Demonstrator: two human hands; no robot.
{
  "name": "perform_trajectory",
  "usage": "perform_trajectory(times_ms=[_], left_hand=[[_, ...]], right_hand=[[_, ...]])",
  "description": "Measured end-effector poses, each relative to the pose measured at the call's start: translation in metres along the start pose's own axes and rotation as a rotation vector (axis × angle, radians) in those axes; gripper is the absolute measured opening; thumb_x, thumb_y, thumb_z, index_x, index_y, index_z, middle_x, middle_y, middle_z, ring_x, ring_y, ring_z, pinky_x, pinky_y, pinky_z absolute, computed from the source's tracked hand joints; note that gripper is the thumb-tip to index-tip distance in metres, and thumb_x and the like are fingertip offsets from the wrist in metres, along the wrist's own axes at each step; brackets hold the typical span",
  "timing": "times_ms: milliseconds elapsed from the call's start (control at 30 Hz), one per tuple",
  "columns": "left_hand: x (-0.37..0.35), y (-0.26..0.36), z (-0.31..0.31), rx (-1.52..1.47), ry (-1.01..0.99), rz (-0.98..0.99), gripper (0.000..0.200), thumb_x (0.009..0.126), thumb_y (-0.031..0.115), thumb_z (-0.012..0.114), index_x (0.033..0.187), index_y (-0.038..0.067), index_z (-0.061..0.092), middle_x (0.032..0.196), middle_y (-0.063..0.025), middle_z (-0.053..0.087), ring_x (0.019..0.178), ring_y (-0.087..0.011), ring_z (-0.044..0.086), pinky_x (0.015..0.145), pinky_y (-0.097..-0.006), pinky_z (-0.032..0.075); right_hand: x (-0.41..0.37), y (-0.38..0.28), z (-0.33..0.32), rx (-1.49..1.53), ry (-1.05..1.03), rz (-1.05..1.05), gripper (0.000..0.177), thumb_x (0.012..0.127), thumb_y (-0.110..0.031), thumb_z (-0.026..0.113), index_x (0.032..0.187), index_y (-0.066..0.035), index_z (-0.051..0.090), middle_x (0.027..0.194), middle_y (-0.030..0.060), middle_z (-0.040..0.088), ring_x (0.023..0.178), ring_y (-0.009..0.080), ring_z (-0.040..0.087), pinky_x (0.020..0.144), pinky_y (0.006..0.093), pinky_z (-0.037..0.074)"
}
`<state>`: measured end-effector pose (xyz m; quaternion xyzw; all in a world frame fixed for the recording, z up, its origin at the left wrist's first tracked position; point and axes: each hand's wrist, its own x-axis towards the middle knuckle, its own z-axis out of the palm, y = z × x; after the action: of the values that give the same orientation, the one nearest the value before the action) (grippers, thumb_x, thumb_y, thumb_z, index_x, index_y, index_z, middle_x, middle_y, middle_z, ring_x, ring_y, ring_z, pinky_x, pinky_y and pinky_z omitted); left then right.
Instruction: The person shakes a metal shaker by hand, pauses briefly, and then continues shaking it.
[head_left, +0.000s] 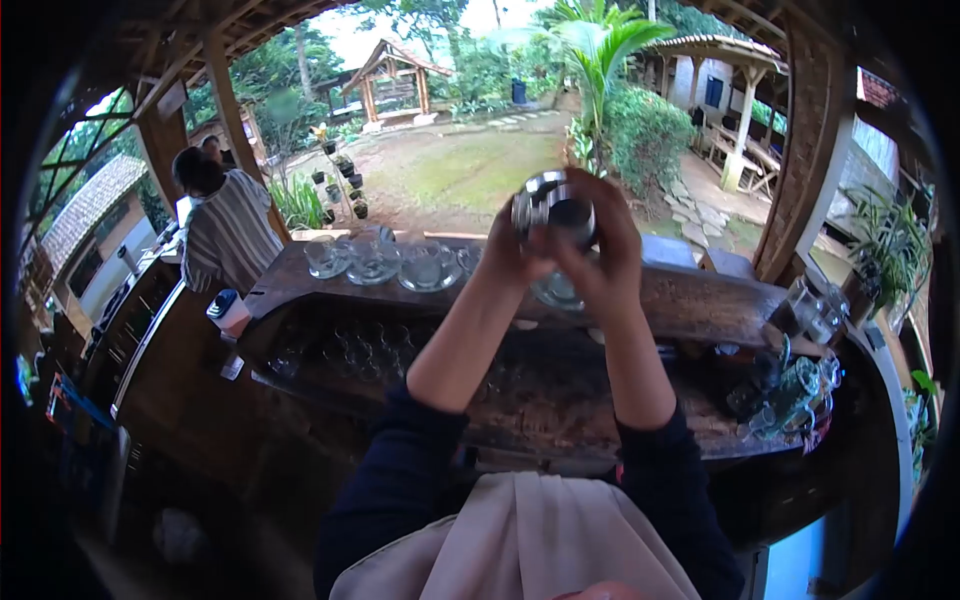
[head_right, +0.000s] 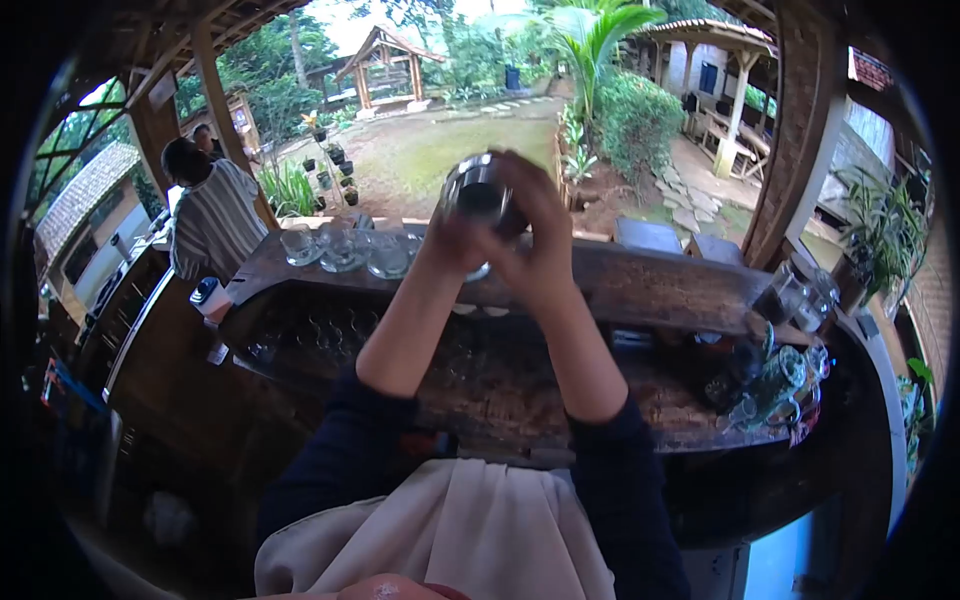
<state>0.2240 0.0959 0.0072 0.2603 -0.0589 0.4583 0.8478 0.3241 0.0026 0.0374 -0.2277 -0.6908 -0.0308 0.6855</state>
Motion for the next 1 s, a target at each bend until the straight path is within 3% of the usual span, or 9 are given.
perform_trajectory(times_ms=[67, 167, 300, 367, 533, 667, 833, 900, 1000], left_hand=[[-0.025, 0.021, -0.006, -0.113, -0.390, -0.384, 0.038, 0.090, 0.038, 0.048, 0.112, 0.008, 0.053, 0.103, -0.0136, 0.060, 0.099, -0.0217, 0.059, 0.077, -0.0353, 0.054], [-0.098, 0.008, 0.063, 0.020, -0.099, -0.100, 0.042, 0.087, 0.032, 0.056, 0.122, 0.010, 0.046, 0.110, -0.0154, 0.057, 0.109, -0.0260, 0.055, 0.081, -0.0398, 0.053], [-0.084, 0.013, 0.013, 0.269, -0.711, 0.293, 0.069, 0.079, 0.052, 0.060, 0.128, 0.008, 0.039, 0.117, -0.0208, 0.048, 0.107, -0.0343, 0.053, 0.078, -0.0415, 0.054], [-0.069, 0.042, -0.022, 0.113, -0.434, -0.040, 0.056, 0.083, 0.044, 0.059, 0.124, 0.009, 0.043, 0.114, -0.0164, 0.052, 0.104, -0.0288, 0.056, 0.079, -0.0396, 0.053], [-0.078, 0.041, -0.019, -0.061, 0.207, 0.219, 0.043, 0.090, 0.038, 0.041, 0.104, 0.001, 0.056, 0.094, -0.0127, 0.063, 0.077, -0.0234, 0.064, 0.071, -0.0376, 0.055], [-0.133, 0.058, 0.029, -0.178, -0.255, -0.154, 0.060, 0.083, 0.039, 0.061, 0.129, 0.006, 0.041, 0.117, -0.0242, 0.051, 0.105, -0.0363, 0.055, 0.083, -0.0441, 0.053], [-0.131, 0.046, -0.013, 0.252, -0.484, 0.447, 0.067, 0.077, 0.049, 0.064, 0.130, 0.015, 0.040, 0.120, -0.0265, 0.047, 0.101, -0.0459, 0.055, 0.067, -0.0537, 0.056], [-0.143, 0.065, -0.013, 0.011, -0.207, -0.043, 0.052, 0.084, 0.047, 0.056, 0.116, 0.006, 0.047, 0.109, -0.0154, 0.055, 0.097, -0.0255, 0.059, 0.079, -0.0390, 0.053], [-0.110, 0.070, -0.067, -0.050, 0.101, 0.037, 0.050, 0.089, 0.049, 0.044, 0.110, 0.004, 0.052, 0.101, -0.0135, 0.058, 0.091, -0.0241, 0.061, 0.076, -0.0381, 0.054]], right_hand=[[-0.005, -0.049, 0.000, -0.125, -0.117, -0.315, 0.038, 0.068, -0.017, 0.072, 0.104, -0.010, 0.063, 0.109, 0.0060, 0.061, 0.104, 0.0280, 0.057, 0.094, 0.0416, 0.040], [-0.034, -0.108, 0.008, -0.157, -0.127, -0.762, 0.028, 0.068, -0.017, 0.071, 0.095, -0.019, 0.064, 0.097, -0.0064, 0.063, 0.100, 0.0155, 0.058, 0.094, 0.0384, 0.039], [-0.048, -0.080, 0.055, 0.330, 0.231, -1.120, 0.030, 0.061, -0.007, 0.069, 0.090, -0.013, 0.064, 0.091, 0.0055, 0.061, 0.090, 0.0271, 0.059, 0.084, 0.0390, 0.039], [-0.037, -0.088, 0.030, -0.145, -0.326, -0.215, 0.022, 0.070, -0.018, 0.068, 0.091, -0.019, 0.063, 0.100, -0.0022, 0.062, 0.098, 0.0163, 0.059, 0.080, 0.0366, 0.044], [-0.025, -0.018, 0.084, 0.037, -0.038, -0.047, 0.051, 0.061, -0.016, 0.075, 0.107, -0.002, 0.059, 0.113, 0.0179, 0.056, 0.105, 0.0337, 0.055, 0.084, 0.0388, 0.046], [-0.032, -0.103, 0.055, -0.016, -0.323, -0.485, 0.034, 0.063, -0.010, 0.072, 0.096, -0.016, 0.066, 0.102, 0.0023, 0.063, 0.103, 0.0244, 0.058, 0.088, 0.0363, 0.043], [-0.054, -0.107, 0.102, 0.270, 0.286, -0.966, 0.029, 0.065, -0.024, 0.069, 0.093, -0.022, 0.066, 0.093, -0.0058, 0.063, 0.094, 0.0182, 0.060, 0.086, 0.0348, 0.042], [-0.061, -0.074, 0.077, -0.039, -0.396, -0.520, 0.030, 0.068, -0.023, 0.069, 0.094, -0.010, 0.062, 0.101, 0.0096, 0.060, 0.091, 0.0199, 0.060, 0.081, 0.0371, 0.042], [-0.048, -0.026, 0.133, 0.126, -0.137, -0.003, 0.042, 0.064, -0.028, 0.072, 0.101, -0.010, 0.063, 0.110, 0.0125, 0.057, 0.106, 0.0320, 0.054, 0.084, 0.0421, 0.044]])
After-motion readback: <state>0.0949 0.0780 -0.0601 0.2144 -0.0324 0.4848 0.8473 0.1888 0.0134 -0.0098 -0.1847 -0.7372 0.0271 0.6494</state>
